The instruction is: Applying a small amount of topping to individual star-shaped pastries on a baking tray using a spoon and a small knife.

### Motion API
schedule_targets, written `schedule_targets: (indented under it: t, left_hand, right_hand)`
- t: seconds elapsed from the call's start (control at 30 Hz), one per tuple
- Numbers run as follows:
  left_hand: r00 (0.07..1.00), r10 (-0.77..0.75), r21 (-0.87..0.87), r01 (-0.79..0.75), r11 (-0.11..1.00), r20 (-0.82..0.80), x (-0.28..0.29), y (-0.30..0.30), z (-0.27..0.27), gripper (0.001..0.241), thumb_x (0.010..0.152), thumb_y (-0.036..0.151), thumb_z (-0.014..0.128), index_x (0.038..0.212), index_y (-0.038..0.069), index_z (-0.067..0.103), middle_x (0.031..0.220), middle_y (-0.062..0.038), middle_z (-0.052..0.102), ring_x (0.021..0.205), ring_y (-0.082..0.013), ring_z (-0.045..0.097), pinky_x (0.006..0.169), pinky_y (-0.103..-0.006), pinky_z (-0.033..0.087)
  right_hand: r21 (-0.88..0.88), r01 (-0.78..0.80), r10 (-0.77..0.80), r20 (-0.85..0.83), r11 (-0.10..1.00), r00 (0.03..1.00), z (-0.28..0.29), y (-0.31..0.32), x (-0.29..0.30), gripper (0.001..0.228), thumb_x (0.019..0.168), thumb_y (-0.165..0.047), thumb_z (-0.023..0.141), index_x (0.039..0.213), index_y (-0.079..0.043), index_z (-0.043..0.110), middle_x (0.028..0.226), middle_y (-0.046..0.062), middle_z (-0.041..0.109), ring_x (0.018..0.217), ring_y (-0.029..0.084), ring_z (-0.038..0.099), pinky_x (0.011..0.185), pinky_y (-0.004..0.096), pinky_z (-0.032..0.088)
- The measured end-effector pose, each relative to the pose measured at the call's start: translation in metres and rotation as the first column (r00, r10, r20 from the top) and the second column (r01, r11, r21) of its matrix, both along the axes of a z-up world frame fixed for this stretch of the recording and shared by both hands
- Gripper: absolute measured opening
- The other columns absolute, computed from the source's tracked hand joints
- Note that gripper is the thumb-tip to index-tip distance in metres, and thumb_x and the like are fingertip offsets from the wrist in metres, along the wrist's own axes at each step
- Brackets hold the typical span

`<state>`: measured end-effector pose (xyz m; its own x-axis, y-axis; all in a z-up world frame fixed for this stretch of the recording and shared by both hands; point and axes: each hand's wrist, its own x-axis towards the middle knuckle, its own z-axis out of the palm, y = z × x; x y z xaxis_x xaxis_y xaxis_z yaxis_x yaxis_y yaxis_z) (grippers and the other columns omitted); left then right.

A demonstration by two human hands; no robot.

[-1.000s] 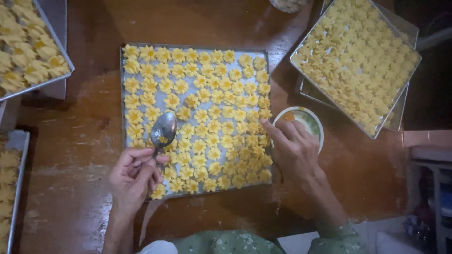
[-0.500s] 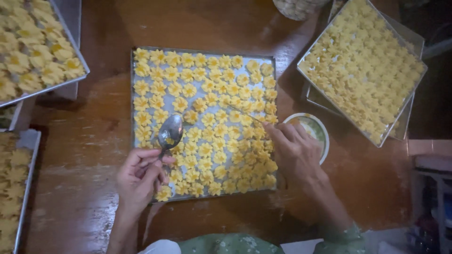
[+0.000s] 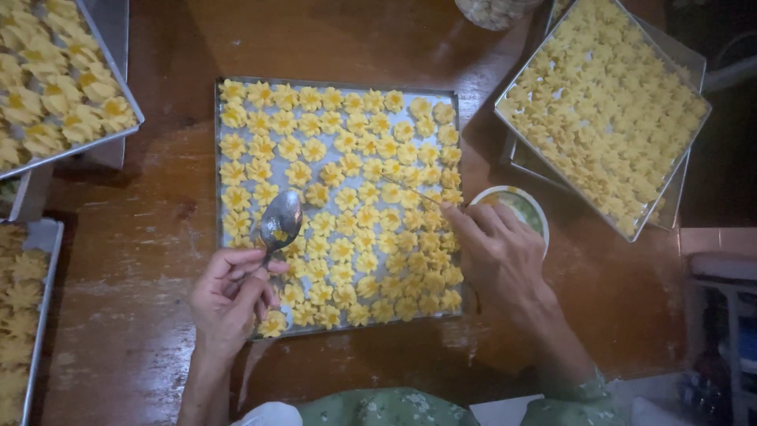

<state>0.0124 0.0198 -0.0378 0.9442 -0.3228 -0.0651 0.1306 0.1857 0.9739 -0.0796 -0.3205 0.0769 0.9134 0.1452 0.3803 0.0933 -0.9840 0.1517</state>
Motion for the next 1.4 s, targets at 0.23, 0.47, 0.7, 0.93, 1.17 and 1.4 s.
schedule_targets:
  t: [0.23,0.47,0.7,0.93,1.17,1.4]
  left_hand:
    - [0.983,-0.069,-0.006,0.071,0.997,0.168,0.005,0.002,0.009,0.021,0.100,-0.010,0.053,0.117,-0.001,0.060,0.099,-0.017,0.079,0.050,-0.0090,0.069,0.038,-0.0139,0.051]
    - [0.981,-0.060,-0.023,0.065,0.998,0.183,0.004,0.003,0.012,0.020,0.101,-0.011,0.053,0.118,-0.002,0.060,0.099,-0.015,0.079,0.053,-0.0093,0.071,0.038,-0.0141,0.053]
    - [0.984,-0.067,0.012,0.066,0.998,0.164,0.004,0.002,0.018,0.018,0.101,-0.008,0.052,0.116,-0.001,0.059,0.100,-0.016,0.078,0.051,-0.0110,0.069,0.039,-0.0163,0.052]
    - [1.000,0.010,0.061,-0.008,0.998,-0.025,-0.005,-0.003,0.030,0.013,0.100,-0.004,0.055,0.112,-0.002,0.057,0.099,-0.024,0.077,0.049,-0.0157,0.065,0.038,-0.0190,0.046]
    - [1.000,0.012,0.105,-0.012,0.994,0.002,-0.014,-0.007,0.038,0.015,0.101,-0.002,0.055,0.116,-0.001,0.054,0.100,-0.024,0.075,0.051,-0.0176,0.063,0.042,-0.0208,0.044]
    - [1.000,0.005,0.250,0.001,0.968,-0.026,-0.023,-0.021,0.072,0.017,0.099,-0.011,0.052,0.114,-0.004,0.055,0.101,-0.025,0.076,0.054,-0.0188,0.063,0.044,-0.0236,0.047]
  right_hand:
    - [-0.020,0.024,-0.024,0.013,0.999,1.000,-0.010,-0.006,-0.003,0.041,0.089,0.003,0.069,0.122,-0.021,0.076,0.095,0.000,0.071,0.079,0.021,0.064,0.052,0.034,0.043]
    - [-0.016,0.014,-0.015,-0.034,1.000,0.999,-0.009,-0.005,-0.001,0.039,0.086,0.003,0.069,0.120,-0.016,0.076,0.094,0.002,0.070,0.082,0.024,0.064,0.056,0.036,0.046]
    - [-0.020,0.020,-0.020,0.006,1.000,1.000,-0.008,-0.004,-0.003,0.042,0.086,0.005,0.067,0.120,-0.017,0.076,0.096,0.003,0.073,0.084,0.024,0.069,0.060,0.038,0.049]
    - [0.054,0.047,-0.048,0.023,0.997,0.999,0.018,-0.003,-0.009,0.043,0.084,0.011,0.069,0.119,-0.013,0.078,0.098,0.006,0.071,0.080,0.025,0.062,0.055,0.035,0.046]
    - [0.259,0.094,-0.141,0.170,0.961,0.975,0.013,-0.036,-0.043,0.030,0.096,0.010,0.068,0.120,-0.007,0.077,0.107,0.014,0.074,0.090,0.031,0.068,0.072,0.040,0.053]
    - [0.475,0.112,-0.231,0.200,0.873,0.952,0.007,-0.048,-0.066,0.027,0.100,0.013,0.067,0.123,0.001,0.076,0.105,0.021,0.072,0.091,0.032,0.068,0.080,0.041,0.053]
